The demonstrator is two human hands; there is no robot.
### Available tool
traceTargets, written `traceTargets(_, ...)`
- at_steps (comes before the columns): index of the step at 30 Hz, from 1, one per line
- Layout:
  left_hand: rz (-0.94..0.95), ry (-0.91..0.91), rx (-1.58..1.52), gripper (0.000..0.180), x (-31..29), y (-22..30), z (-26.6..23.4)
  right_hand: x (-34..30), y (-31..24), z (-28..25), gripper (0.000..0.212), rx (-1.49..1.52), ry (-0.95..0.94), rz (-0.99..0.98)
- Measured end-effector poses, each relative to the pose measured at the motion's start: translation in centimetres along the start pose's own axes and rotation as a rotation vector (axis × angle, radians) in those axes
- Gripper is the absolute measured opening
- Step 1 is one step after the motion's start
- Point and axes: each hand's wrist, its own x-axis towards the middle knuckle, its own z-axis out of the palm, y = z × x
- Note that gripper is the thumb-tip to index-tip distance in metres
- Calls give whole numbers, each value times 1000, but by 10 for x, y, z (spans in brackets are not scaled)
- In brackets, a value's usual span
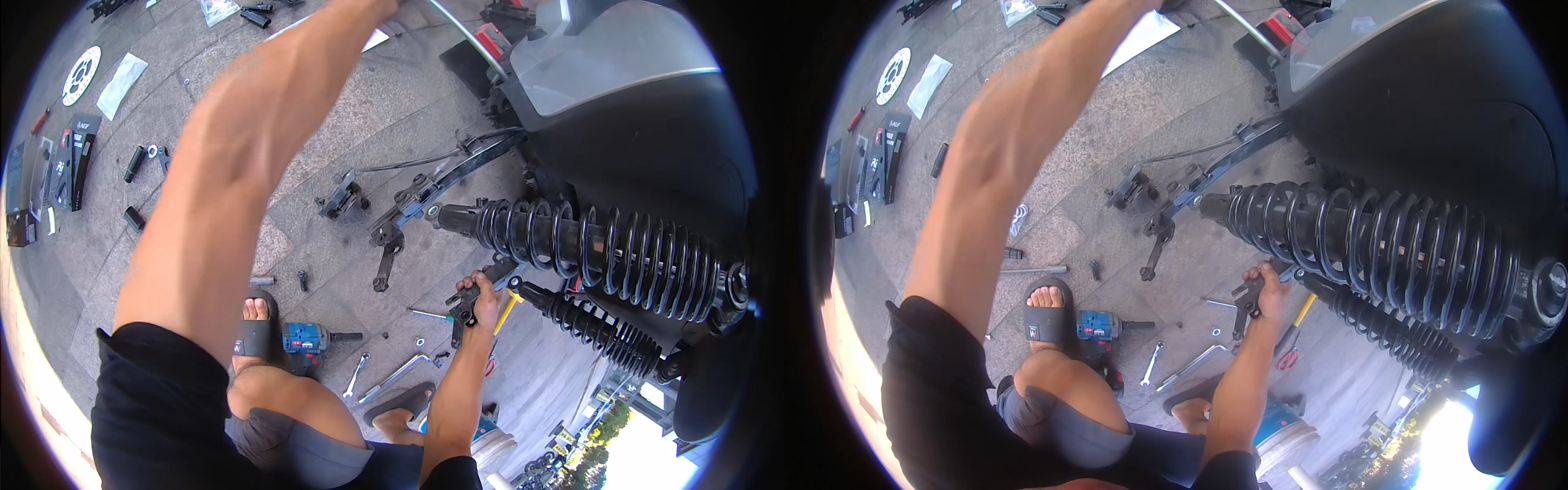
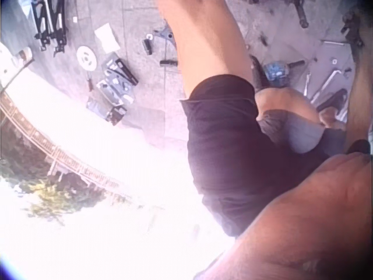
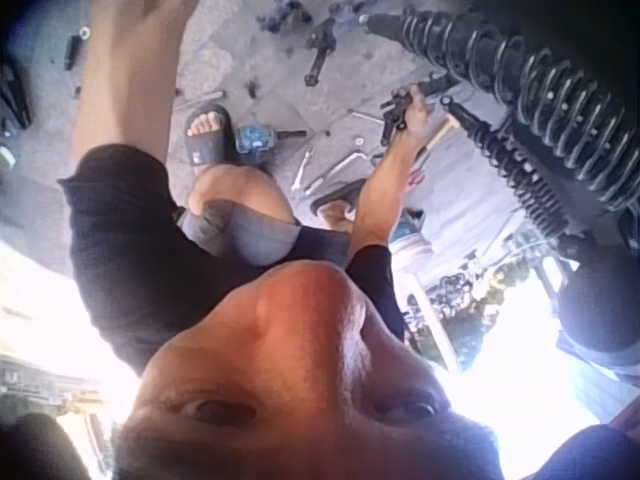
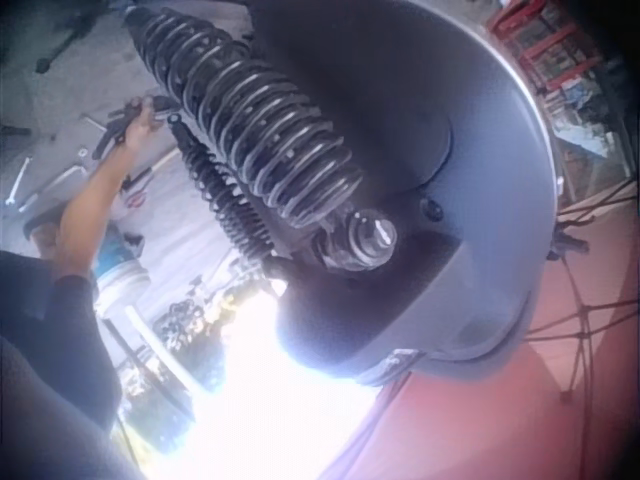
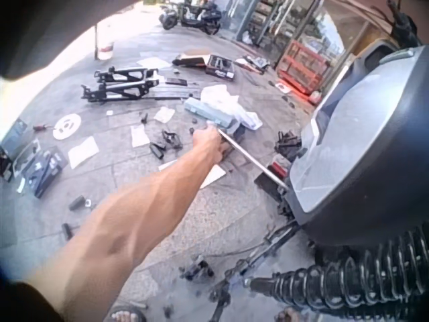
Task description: The person installs suspension brackets onto a car's shock absorber assembly. They use a hammer to tap components into place, then align and fasten brackets with bolts and nuts, repeatedly adjusting the fit and tightening connections.
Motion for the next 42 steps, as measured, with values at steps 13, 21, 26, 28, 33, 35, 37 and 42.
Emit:
traceTargets(13, -50, 214, 654, 37, -30, -2, -221, 2, 15, 6, 15, 33, 30, 20)
traceTargets(21, -123, 265, 1063, 31, -27, -34, -286, -4, 19, 19, 11, 29, 31, 8)
traceTargets(26, -48, 180, 1417, 36, -49, -23, -265, -3, 16, 15, 11, 22, 17, 11)
traceTargets(28, 198, 18, 1717, 42, -78, -13, -237, -1, 14, 12, 9, 11, -16, 11)
traceTargets(33, -136, -865, 1202, 53, -178, -25, -154, 4, 13, 8, 9, 14, -35, 14)
traceTargets(35, -212, -786, 1157, 54, -207, -39, -127, 5, 12, 7, 9, 29, -50, -1)
traceTargets(37, -329, -789, 1039, 53, -218, -44, -111, 6, 12, 7, 9, 49, -79, 2)
traceTargets(42, -283, -799, 906, 41, -223, -50, -93, 6, 17, 14, 12, 114, -66, 22)
